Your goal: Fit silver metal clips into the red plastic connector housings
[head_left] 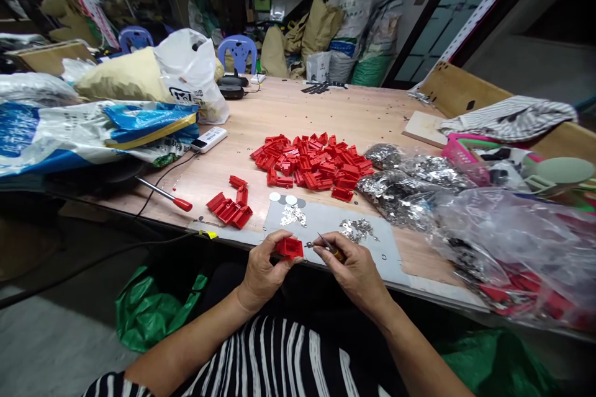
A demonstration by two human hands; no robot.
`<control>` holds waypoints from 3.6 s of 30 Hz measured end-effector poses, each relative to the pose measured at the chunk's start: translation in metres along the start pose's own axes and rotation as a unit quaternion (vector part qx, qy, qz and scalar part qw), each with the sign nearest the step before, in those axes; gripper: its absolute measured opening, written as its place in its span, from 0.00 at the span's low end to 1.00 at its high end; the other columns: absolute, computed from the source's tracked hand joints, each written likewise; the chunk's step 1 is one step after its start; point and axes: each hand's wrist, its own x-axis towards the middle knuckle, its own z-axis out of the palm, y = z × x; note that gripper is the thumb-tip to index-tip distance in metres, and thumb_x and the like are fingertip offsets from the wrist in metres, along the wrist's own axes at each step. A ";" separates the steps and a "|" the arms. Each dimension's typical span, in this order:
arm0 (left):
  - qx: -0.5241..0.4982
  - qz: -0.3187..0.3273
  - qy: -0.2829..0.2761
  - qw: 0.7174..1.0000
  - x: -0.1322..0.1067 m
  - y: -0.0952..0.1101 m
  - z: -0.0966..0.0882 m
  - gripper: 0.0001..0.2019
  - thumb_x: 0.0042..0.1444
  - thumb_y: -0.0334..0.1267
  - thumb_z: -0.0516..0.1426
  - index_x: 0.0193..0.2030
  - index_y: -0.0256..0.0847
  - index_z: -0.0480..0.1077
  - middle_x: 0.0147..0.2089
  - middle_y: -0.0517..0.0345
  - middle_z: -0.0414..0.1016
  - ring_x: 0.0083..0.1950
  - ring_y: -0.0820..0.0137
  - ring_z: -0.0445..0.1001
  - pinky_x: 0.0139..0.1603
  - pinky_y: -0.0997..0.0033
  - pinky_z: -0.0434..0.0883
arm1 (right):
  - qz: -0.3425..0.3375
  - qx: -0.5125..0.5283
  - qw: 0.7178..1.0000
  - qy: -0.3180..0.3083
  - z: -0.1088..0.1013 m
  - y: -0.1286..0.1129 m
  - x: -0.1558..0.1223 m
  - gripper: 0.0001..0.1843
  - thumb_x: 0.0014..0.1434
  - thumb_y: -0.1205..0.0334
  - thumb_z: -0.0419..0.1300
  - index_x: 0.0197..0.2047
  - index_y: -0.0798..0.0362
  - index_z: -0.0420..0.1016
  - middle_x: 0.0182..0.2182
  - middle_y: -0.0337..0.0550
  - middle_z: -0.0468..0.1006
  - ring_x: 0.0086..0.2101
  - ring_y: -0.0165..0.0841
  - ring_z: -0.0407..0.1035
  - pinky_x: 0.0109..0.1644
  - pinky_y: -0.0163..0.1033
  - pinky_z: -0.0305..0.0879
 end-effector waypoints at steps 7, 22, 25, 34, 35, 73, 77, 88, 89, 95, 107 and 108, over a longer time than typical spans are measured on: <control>-0.006 0.020 -0.002 1.000 -0.001 0.004 -0.002 0.17 0.49 0.35 0.64 0.48 0.46 0.73 0.47 0.54 0.78 0.47 0.63 0.76 0.52 0.66 0.70 | -0.048 -0.012 0.999 -0.017 0.013 -0.006 -0.001 0.06 0.60 0.64 0.55 0.37 0.49 0.73 0.30 0.40 0.78 0.29 0.32 0.71 0.35 0.35 0.65; -0.461 -0.299 -0.136 0.824 0.006 0.012 -0.001 0.20 0.60 0.44 0.55 0.57 0.38 0.66 0.31 0.54 0.73 0.27 0.73 0.74 0.25 0.78 0.68 | -0.102 0.014 0.994 0.022 0.008 -0.006 0.008 0.05 0.61 0.68 0.57 0.38 0.50 0.74 0.33 0.41 0.79 0.31 0.31 0.72 0.37 0.35 0.66; -0.486 -0.331 -0.133 0.798 0.004 0.010 0.000 0.16 0.59 0.43 0.56 0.51 0.37 0.70 0.30 0.54 0.74 0.26 0.74 0.74 0.25 0.79 0.68 | -0.126 0.014 0.992 0.005 0.009 -0.003 0.009 0.07 0.61 0.69 0.56 0.40 0.50 0.74 0.34 0.42 0.78 0.33 0.32 0.72 0.38 0.35 0.67; -0.478 -0.358 -0.149 0.788 0.002 0.010 0.002 0.12 0.58 0.43 0.57 0.39 0.35 0.70 0.25 0.55 0.73 0.20 0.74 0.73 0.19 0.80 0.64 | -0.152 -0.008 0.986 -0.071 0.003 0.001 0.010 0.12 0.60 0.73 0.56 0.42 0.49 0.74 0.36 0.42 0.78 0.37 0.33 0.73 0.41 0.38 0.68; -0.474 -0.360 -0.151 0.789 0.002 0.010 0.002 0.12 0.58 0.44 0.58 0.38 0.35 0.70 0.25 0.55 0.73 0.20 0.73 0.73 0.18 0.80 0.64 | -0.150 -0.012 0.986 -0.078 0.002 0.000 0.010 0.12 0.59 0.73 0.55 0.42 0.49 0.75 0.35 0.42 0.78 0.37 0.33 0.73 0.41 0.38 0.68; -0.423 -0.349 -0.205 0.810 0.006 0.016 0.000 0.21 0.59 0.43 0.56 0.58 0.43 0.61 0.23 0.62 0.70 0.14 0.77 0.67 0.13 0.82 0.58 | 0.051 0.201 0.965 -0.159 0.003 0.012 0.011 0.07 0.58 0.59 0.60 0.33 0.52 0.65 0.29 0.35 0.67 0.31 0.28 0.61 0.34 0.33 0.59; -0.391 -0.372 -0.211 0.815 0.007 0.015 0.001 0.23 0.57 0.42 0.57 0.59 0.43 0.61 0.22 0.63 0.70 0.13 0.76 0.67 0.12 0.82 0.58 | 0.050 0.193 0.963 -0.181 0.003 0.010 0.010 0.10 0.57 0.58 0.60 0.31 0.52 0.63 0.28 0.34 0.65 0.30 0.28 0.59 0.35 0.33 0.58; -0.210 -0.243 -0.141 0.936 0.010 0.017 -0.004 0.25 0.55 0.53 0.57 0.56 0.41 0.69 0.31 0.55 0.73 0.25 0.73 0.72 0.23 0.78 0.64 | 0.049 0.134 0.987 -0.073 0.018 0.025 0.006 0.08 0.59 0.57 0.58 0.35 0.51 0.64 0.31 0.36 0.68 0.33 0.31 0.63 0.39 0.36 0.61; -0.166 -0.189 -0.125 0.960 0.008 0.019 -0.005 0.24 0.52 0.50 0.61 0.53 0.41 0.72 0.36 0.53 0.74 0.30 0.72 0.73 0.27 0.76 0.67 | 0.052 0.118 0.990 -0.054 0.018 0.025 0.005 0.07 0.59 0.57 0.58 0.36 0.51 0.64 0.31 0.36 0.69 0.33 0.31 0.64 0.39 0.36 0.61; -0.015 0.015 -0.084 0.996 -0.001 0.023 -0.004 0.16 0.50 0.34 0.63 0.47 0.47 0.76 0.45 0.51 0.75 0.49 0.62 0.70 0.55 0.63 0.65 | 0.067 0.115 0.991 -0.031 0.022 0.021 -0.002 0.10 0.59 0.54 0.58 0.40 0.50 0.65 0.36 0.40 0.73 0.35 0.32 0.67 0.39 0.37 0.64; -0.073 -0.030 -0.070 0.994 -0.008 0.021 -0.004 0.14 0.45 0.29 0.65 0.41 0.43 0.78 0.42 0.50 0.77 0.46 0.61 0.73 0.55 0.62 0.66 | 0.198 0.363 0.898 -0.151 0.014 0.015 -0.009 0.23 0.52 0.48 0.65 0.45 0.52 0.66 0.31 0.38 0.71 0.23 0.23 0.57 0.23 0.30 0.51; -0.083 -0.033 -0.076 0.993 -0.009 0.020 -0.005 0.14 0.45 0.29 0.65 0.41 0.43 0.78 0.42 0.50 0.77 0.47 0.61 0.73 0.55 0.62 0.66 | 0.205 0.382 0.887 -0.158 0.014 0.015 -0.009 0.24 0.51 0.49 0.66 0.46 0.52 0.66 0.30 0.37 0.70 0.22 0.22 0.55 0.22 0.30 0.49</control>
